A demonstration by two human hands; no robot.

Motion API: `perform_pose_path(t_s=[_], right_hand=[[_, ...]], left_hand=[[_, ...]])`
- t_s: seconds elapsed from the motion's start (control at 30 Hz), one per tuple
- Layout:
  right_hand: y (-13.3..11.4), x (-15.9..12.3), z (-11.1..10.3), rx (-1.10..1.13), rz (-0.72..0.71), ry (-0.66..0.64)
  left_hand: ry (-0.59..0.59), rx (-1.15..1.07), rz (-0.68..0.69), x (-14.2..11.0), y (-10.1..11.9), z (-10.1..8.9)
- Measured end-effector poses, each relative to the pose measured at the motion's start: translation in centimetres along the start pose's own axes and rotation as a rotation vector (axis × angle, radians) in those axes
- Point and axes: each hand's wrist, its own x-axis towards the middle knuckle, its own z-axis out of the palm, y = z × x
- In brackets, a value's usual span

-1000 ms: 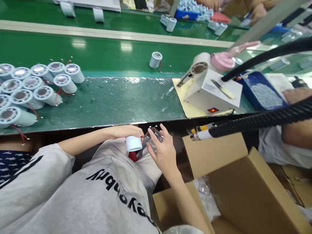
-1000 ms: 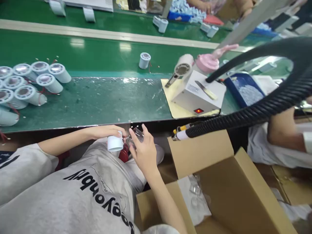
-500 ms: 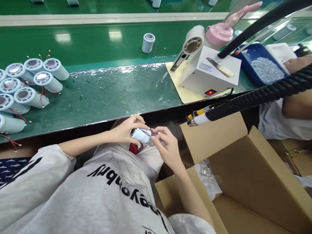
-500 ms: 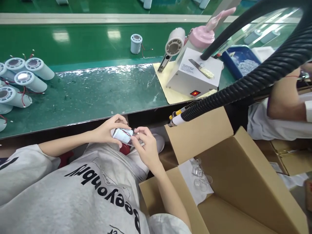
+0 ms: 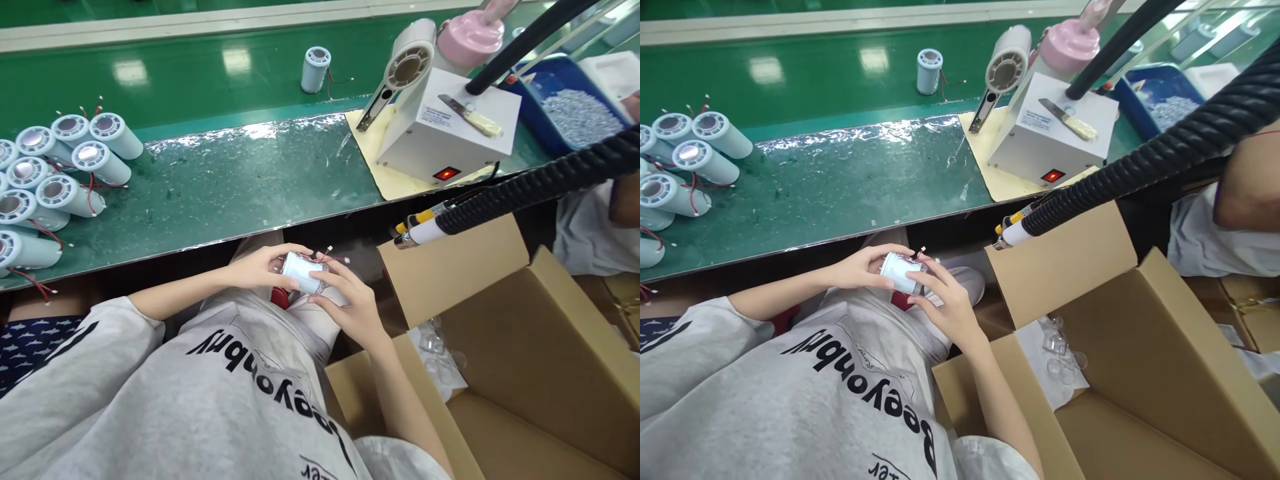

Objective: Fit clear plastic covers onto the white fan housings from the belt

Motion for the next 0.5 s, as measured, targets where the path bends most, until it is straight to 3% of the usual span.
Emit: perform_pose_path(t_s=[0.23, 0.5], right_hand=[[-0.4, -0.9, 0.0, -0.027, -0.102, 0.074], [-0.6, -1.6, 0.0, 0.085, 0.047, 0.06]], left_hand=[[-0.092, 0.127, 0.087, -0.3, 1.2, -0.1], [-0.129, 0.231, 0.209, -0.6, 1.6, -0.1]])
